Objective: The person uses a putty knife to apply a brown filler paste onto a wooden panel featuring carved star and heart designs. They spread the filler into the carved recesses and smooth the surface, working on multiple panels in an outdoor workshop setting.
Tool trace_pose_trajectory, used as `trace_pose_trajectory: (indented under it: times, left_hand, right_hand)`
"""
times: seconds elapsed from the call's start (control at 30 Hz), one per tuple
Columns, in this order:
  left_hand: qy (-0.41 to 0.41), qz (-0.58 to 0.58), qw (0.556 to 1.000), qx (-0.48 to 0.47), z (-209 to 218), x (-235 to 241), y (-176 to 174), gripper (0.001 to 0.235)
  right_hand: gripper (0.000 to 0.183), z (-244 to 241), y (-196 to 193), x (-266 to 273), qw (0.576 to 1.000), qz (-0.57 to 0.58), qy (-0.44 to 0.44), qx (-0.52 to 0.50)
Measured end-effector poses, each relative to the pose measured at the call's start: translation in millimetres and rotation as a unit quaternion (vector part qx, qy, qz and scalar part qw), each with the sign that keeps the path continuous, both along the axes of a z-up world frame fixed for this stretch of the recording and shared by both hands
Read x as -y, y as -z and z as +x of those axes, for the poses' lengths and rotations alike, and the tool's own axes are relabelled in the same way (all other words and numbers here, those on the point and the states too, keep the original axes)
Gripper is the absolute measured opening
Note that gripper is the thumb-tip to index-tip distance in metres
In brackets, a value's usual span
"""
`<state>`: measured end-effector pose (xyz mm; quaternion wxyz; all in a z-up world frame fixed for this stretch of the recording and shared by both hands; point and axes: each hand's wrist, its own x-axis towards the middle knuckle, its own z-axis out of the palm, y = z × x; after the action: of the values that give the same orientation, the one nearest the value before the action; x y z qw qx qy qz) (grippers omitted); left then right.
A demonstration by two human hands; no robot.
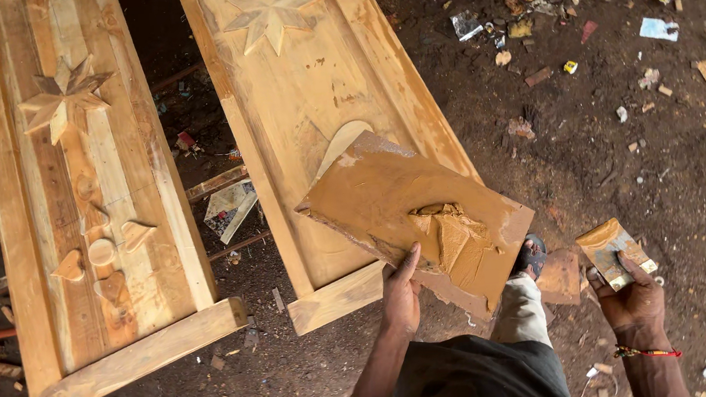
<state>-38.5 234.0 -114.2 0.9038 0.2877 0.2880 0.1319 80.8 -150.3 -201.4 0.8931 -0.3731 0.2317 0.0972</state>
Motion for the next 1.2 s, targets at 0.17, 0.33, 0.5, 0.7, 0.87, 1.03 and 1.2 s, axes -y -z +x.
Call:
trace_pose_trajectory:
  times: [0.17, 0.33, 0.5, 0.7, 0.87, 1.03, 1.2]
  left_hand:
    - [-0.070, -0.004, 0.997, 0.011, 91, 63, 8, 0.041]
    - [-0.142, -0.049, 0.988, 0.023, 184, 121, -1, 0.041]
    - [-0.165, -0.033, 0.985, 0.046, 252, 143, -6, 0.040]
    - [-0.169, -0.039, 0.984, 0.049, 308, 132, -10, 0.036]
    - [-0.161, 0.024, 0.986, -0.041, 378, 104, 26, 0.044]
    - [-0.148, -0.018, 0.989, -0.011, 475, 48, 37, 0.051]
    - [-0.074, -0.024, 0.997, -0.023, 549, -20, -4, 0.053]
  right_hand:
    - [0.035, 125, -11, 37, 0.996, -0.037, -0.058, -0.049]
    - [0.038, 231, -43, 83, 0.983, -0.130, -0.108, -0.070]
    - [0.045, 318, -55, 124, 0.987, -0.101, -0.124, -0.024]
    - [0.042, 414, -33, 90, 0.975, -0.075, -0.208, -0.007]
    - [0.034, 512, -20, 21, 0.967, -0.106, -0.227, -0.050]
    - [0.032, 614, -25, -62, 0.959, -0.117, -0.251, -0.063]
    - [0.044, 694, -56, -122, 0.736, -0.407, -0.415, 0.347]
